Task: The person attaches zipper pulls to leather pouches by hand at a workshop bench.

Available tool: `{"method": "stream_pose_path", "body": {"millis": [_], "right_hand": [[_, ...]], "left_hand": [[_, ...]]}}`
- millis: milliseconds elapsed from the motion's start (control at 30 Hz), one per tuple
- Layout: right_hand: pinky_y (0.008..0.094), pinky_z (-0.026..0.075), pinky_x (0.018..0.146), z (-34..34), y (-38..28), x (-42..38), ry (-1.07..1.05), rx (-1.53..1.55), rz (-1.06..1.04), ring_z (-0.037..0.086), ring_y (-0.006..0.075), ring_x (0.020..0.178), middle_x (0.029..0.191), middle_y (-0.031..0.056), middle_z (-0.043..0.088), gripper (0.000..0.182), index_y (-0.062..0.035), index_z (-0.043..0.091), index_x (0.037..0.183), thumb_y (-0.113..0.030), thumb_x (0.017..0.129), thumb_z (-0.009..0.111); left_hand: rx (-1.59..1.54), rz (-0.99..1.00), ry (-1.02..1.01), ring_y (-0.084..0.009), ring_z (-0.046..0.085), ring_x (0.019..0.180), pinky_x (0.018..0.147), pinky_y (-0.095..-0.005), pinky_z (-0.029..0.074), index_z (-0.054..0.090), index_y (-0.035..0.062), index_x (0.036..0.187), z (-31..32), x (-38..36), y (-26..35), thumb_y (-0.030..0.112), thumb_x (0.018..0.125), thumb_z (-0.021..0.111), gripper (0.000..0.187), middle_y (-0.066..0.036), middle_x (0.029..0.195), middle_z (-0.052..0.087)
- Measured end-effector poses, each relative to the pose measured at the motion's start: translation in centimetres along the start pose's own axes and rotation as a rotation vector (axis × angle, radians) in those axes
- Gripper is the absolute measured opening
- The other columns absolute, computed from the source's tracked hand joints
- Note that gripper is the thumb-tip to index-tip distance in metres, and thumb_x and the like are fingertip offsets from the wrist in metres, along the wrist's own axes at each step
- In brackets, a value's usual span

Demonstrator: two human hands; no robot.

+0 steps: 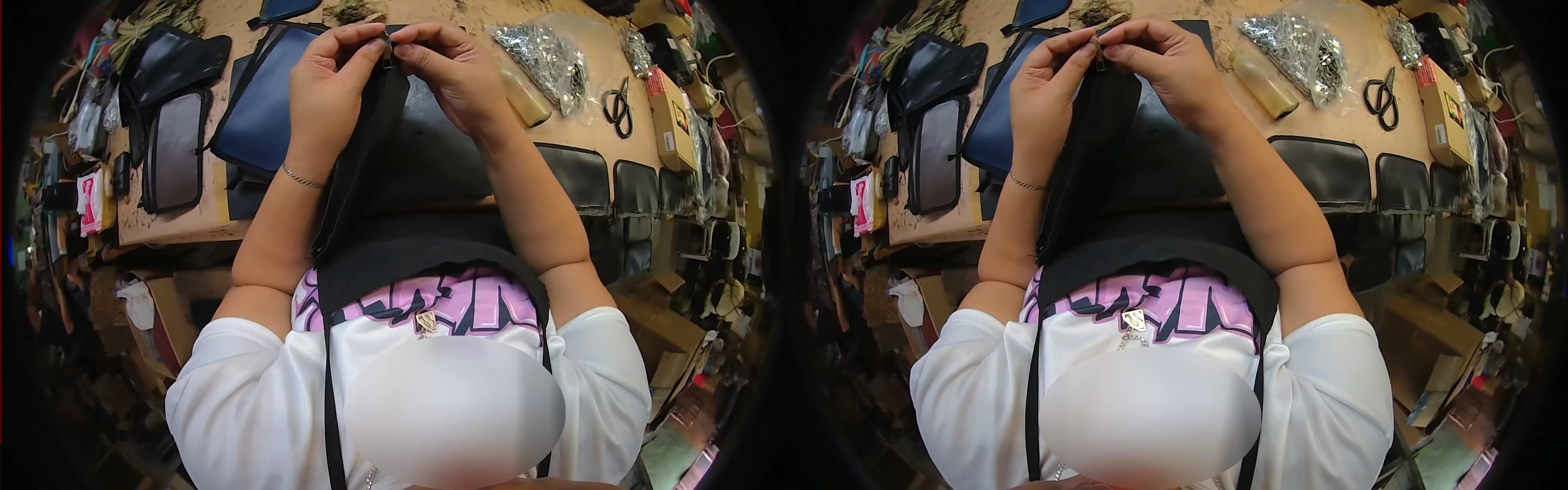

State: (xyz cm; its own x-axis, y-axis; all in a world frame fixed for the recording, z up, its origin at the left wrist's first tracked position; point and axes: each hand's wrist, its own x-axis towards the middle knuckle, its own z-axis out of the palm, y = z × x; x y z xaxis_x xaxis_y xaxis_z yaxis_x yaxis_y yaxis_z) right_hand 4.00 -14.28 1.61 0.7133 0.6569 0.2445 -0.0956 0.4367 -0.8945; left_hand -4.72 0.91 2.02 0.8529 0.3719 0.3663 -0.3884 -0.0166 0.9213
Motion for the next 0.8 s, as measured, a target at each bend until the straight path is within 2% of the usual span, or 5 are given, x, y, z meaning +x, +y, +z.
{"method": "stream_pose_path", "body": {"millis": [133, 233, 433, 500, 800], "right_hand": [[0.0226, 0.051, 0.084, -0.1, 0.4, 0.0, -0.009, -0.113, -0.075, 0.064, 0.0086, 0.094, 0.103, 0.002, 0.07, 0.02, -0.0039, 0.069, 0.115, -0.004, 0.095, 0.068], [0.0231, 0.05, 0.077, 0.5, -0.9, 0.0, 0.078, -0.246, 0.093, 0.061, 0.0091, 0.087, 0.095, 0.0018, 0.06, 0.025, -0.0061, 0.048, 0.108, 0.002, 0.093, 0.066], [0.0214, 0.048, 0.074, 0.3, -0.9, 0.2, 0.01, -0.318, -0.01, 0.057, 0.0074, 0.084, 0.094, 0.0018, 0.058, 0.026, -0.0065, 0.044, 0.109, 0.002, 0.095, 0.064], [0.0216, 0.048, 0.073, 0.2, -0.4, 0.0, 0.036, -0.317, -0.045, 0.056, 0.0069, 0.084, 0.093, 0.0015, 0.057, 0.025, -0.0064, 0.045, 0.107, 0.002, 0.095, 0.064], [0.022, 0.047, 0.073, 0.9, -0.6, -0.6, 0.146, -0.42, -0.031, 0.055, 0.0069, 0.082, 0.091, 0.001, 0.057, 0.021, -0.006, 0.047, 0.102, 0.003, 0.094, 0.065]], "left_hand": [[0.042, -0.046, -0.056, -0.011, 0.065, 0.105, 0.094, -0.023, 0.05, 0.067, -0.003, 0.118, -0.7, 0.2, 0.1, 0.003, 0.097, 0.066, 0.023, -0.007, 0.112, 0.071], [0.174, -0.028, -0.086, -0.0102, 0.065, 0.103, 0.092, -0.0228, 0.05, 0.068, -0.0024, 0.117, -0.7, 0.2, 0.7, 0.002, 0.096, 0.066, 0.022, -0.006, 0.111, 0.071], [0.274, 0.036, -0.077, -0.0087, 0.065, 0.096, 0.087, -0.0228, 0.051, 0.07, -0.0011, 0.113, -0.1, 0.0, 1.0, 0.003, 0.095, 0.067, 0.019, -0.004, 0.104, 0.072], [0.304, 0.079, -0.047, -0.0098, 0.067, 0.09, 0.082, -0.024, 0.053, 0.072, -0.0003, 0.107, 0.2, -0.1, 1.0, 0.005, 0.093, 0.068, 0.016, -0.006, 0.097, 0.074], [0.313, 0.122, -0.029, -0.0126, 0.069, 0.087, 0.08, -0.0255, 0.053, 0.072, -0.0003, 0.108, 0.4, 0.0, 0.2, 0.004, 0.092, 0.069, 0.017, -0.008, 0.096, 0.073]]}}
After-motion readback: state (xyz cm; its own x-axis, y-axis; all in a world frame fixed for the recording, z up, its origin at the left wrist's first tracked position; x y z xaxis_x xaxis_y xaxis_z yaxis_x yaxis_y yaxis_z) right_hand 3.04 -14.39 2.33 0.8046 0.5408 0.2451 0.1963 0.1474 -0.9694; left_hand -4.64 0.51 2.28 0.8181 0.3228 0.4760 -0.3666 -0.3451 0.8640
